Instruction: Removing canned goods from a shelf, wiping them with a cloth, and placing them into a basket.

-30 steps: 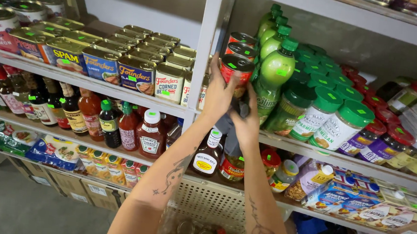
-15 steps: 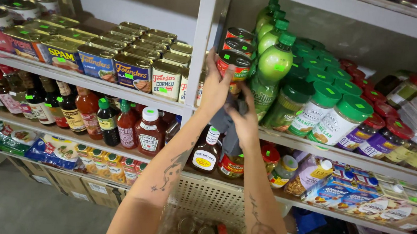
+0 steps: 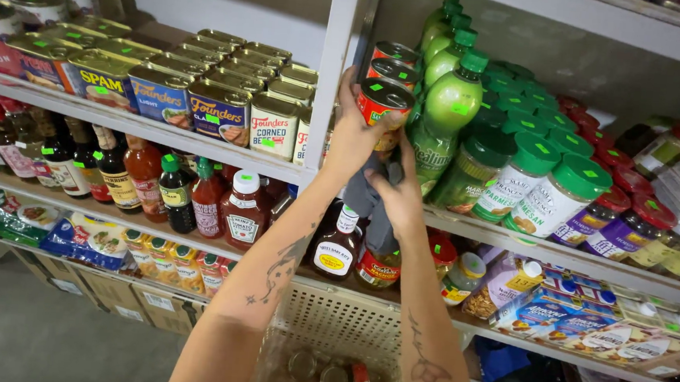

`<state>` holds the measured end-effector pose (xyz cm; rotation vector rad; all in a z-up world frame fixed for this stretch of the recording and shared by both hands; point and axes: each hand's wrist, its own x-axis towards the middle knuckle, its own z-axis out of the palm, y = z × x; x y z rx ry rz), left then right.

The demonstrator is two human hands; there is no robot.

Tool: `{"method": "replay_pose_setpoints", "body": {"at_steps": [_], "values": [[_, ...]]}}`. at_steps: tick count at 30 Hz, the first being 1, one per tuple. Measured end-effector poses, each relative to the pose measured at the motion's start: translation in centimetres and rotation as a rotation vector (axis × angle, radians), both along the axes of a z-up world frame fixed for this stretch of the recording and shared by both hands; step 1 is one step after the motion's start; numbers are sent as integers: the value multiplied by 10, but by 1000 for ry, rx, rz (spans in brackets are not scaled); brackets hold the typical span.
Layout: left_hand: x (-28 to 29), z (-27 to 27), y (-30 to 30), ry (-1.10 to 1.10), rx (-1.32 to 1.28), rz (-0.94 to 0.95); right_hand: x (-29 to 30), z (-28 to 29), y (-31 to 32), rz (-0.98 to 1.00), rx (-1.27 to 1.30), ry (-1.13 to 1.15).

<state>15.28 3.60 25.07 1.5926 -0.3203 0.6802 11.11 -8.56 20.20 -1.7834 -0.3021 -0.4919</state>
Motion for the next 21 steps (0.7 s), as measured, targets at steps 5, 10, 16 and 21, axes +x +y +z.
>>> {"method": "replay_pose_setpoints", "body": {"at_steps": [5, 10, 16, 21], "values": [[1, -5, 6, 16, 16, -91, 0, -5, -7, -163, -203, 68], [23, -11, 6, -28, 135, -15, -25, 5, 6, -373, -749, 153], [32, -11, 5, -68, 221, 36, -29, 21, 1, -473, -1050, 333], [29, -8, 8, -53, 202, 23, -35, 27, 1, -438, -1021, 327]]}}
